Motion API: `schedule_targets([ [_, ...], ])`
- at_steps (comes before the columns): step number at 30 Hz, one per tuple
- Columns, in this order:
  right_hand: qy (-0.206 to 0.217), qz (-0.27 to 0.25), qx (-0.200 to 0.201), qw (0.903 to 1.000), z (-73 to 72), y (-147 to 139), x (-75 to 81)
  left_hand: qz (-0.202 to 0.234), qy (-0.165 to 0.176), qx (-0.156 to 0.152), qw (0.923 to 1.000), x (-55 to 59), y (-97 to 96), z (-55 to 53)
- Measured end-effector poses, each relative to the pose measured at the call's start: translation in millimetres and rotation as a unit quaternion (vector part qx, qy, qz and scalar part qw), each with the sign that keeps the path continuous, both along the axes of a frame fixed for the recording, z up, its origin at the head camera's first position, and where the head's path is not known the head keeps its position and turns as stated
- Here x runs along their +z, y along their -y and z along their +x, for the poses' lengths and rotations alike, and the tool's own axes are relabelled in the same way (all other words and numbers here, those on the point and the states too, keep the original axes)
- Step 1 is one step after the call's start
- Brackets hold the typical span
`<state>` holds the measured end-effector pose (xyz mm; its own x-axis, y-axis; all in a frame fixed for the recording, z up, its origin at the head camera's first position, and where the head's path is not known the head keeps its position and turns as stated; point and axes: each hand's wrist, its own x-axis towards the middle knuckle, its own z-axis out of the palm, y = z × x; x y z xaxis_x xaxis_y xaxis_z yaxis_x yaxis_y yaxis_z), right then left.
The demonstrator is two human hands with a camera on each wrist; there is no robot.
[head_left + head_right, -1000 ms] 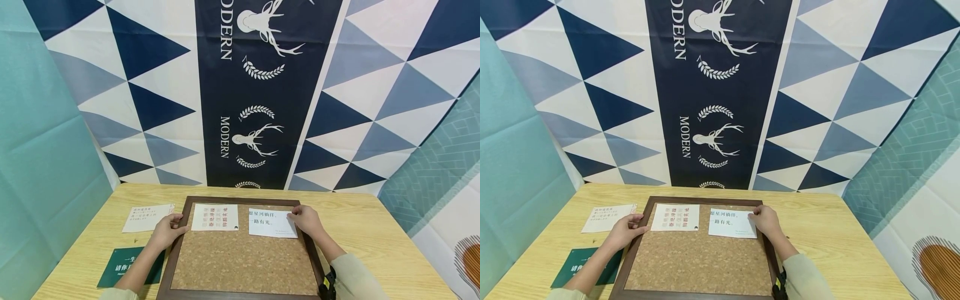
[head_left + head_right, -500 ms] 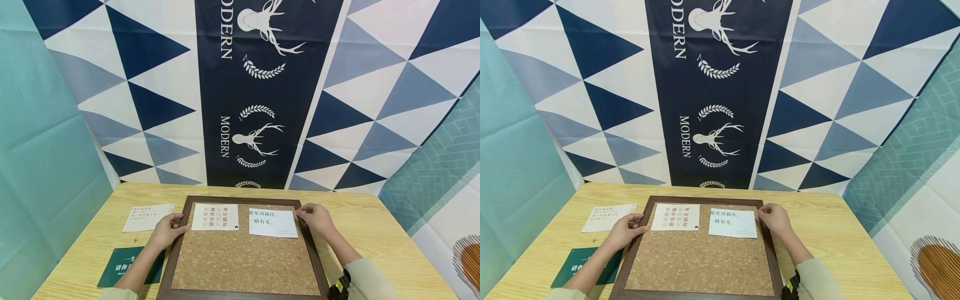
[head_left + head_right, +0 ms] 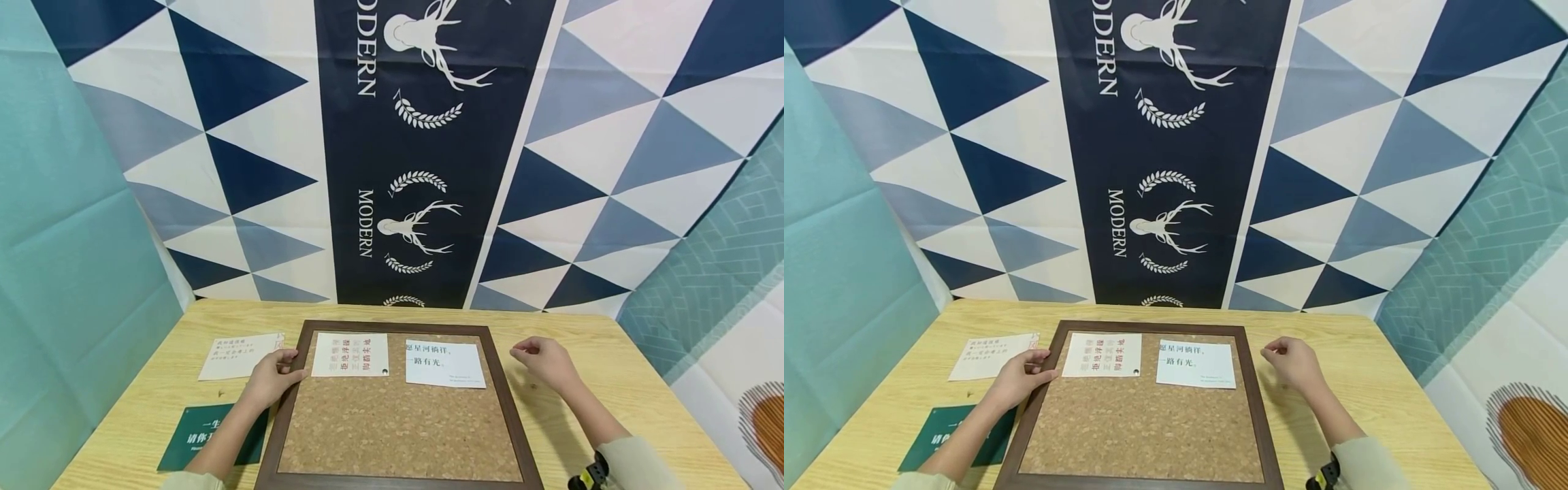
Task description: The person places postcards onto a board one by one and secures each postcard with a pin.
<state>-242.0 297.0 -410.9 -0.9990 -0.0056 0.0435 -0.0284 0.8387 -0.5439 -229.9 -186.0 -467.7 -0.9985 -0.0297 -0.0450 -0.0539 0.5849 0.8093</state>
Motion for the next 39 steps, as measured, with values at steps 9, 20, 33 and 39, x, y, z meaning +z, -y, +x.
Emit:
schedule_targets([
  [9,0.011,0.007,-0.004,0.9999,6.0,-19.4,-5.6,-0.007,-0.003,-0.002,1.0,0.0,-0.4,0.4],
  [20,0.055,-0.026,-0.012,0.9981,11.9,-32.6,-14.5,-0.011,0.004,0.002,0.9999,-1.2,-0.5,-0.4],
  [33,0.089,-0.031,-0.023,0.9953,17.3,-42.1,-22.8,-0.01,0.0,0.001,1.0,-2.9,-0.1,-0.4],
  [39,0.081,-0.016,-0.02,0.9964,19.5,-42.9,-24.1,-0.009,-0.003,-0.001,1.0,-3.3,-0.1,-0.5],
])
